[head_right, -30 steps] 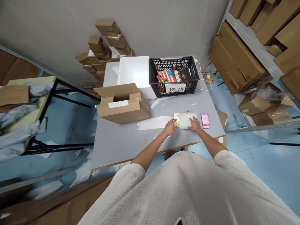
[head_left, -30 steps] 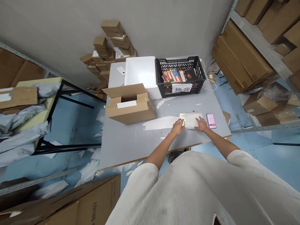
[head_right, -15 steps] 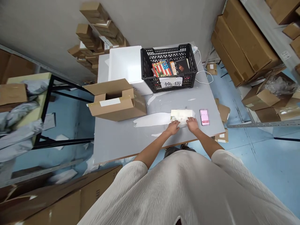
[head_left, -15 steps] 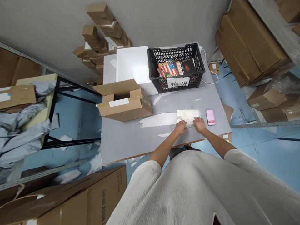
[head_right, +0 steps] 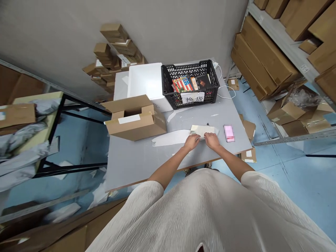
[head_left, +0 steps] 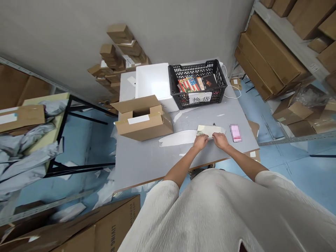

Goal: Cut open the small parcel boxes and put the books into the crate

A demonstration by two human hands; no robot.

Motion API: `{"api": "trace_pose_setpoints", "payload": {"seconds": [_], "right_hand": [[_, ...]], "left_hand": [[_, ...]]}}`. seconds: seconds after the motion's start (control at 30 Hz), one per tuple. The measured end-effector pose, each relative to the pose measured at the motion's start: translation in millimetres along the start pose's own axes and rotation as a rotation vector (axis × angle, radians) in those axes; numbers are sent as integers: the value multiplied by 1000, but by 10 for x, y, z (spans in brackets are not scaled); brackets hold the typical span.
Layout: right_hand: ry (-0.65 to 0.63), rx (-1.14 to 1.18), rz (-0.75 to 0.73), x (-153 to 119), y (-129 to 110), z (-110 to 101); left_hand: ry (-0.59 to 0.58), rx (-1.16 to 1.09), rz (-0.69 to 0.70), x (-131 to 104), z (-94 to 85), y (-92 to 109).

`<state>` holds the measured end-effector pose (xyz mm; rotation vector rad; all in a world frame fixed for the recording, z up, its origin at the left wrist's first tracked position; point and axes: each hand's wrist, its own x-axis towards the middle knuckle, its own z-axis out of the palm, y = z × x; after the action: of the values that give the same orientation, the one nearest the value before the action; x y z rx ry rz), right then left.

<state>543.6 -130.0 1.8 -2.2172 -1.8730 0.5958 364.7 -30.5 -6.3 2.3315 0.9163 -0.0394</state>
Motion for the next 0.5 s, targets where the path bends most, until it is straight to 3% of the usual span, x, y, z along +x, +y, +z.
{"api": "trace_pose_setpoints", "payload": {"seconds": [0.23,0.5], "right_hand": [[142,121,3,84,-353,-115],[262,272,-48,186,-732,-131]], "left_hand": [[148,-74,0,-215,-286,-45],[328,-107,50,-398,-603,-266]]}}
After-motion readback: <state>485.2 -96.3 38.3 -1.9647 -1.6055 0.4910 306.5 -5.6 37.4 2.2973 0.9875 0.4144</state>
